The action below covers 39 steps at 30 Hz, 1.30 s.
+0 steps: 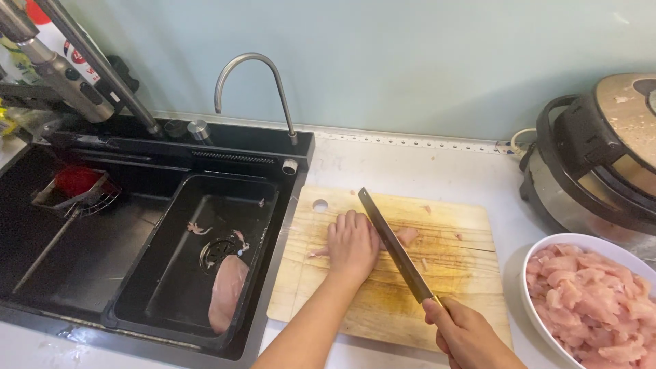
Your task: Slicing raw chicken breast into small pieces on a wooden cutting board using a cleaver.
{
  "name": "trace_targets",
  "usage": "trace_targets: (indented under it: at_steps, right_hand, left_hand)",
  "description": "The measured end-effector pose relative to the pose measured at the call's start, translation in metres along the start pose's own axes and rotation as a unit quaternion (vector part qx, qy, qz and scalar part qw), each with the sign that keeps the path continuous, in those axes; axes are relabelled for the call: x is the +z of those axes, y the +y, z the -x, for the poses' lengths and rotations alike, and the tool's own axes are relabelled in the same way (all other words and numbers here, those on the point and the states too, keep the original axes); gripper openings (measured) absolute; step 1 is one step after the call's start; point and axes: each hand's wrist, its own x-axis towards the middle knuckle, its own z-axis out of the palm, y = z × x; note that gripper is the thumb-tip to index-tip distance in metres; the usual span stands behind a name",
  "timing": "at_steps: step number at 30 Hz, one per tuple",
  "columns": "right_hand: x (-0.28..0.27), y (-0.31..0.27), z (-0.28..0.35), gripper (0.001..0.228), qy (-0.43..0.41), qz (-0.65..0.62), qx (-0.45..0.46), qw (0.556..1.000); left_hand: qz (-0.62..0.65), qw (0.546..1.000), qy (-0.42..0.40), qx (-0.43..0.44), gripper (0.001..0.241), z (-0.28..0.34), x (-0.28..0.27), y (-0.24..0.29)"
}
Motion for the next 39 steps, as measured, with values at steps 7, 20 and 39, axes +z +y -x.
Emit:
trace_targets:
  at_steps: [7, 20, 39]
  right_hand:
    - [0.021, -0.061, 0.003, 0.049, 0.008, 0.052, -0.004, 0.999]
    - [0.001, -0.02, 0.006, 0.048, 0.031, -0.049, -0.024, 0.998]
    - [0.048, -0.072, -0.028, 0.043, -0.03, -0.006, -0.043, 0.999]
  left_hand:
    - [0.012, 0.999, -0.027, 0.014, 0.021, -0.002, -0.007, 0.006]
    - [0.061, 0.997, -0.014, -0.037, 0.013, 0.008, -0.025, -0.019]
    - [0.011, 1.0, -0.025, -0.002, 0.013, 0.009, -0.025, -0.006]
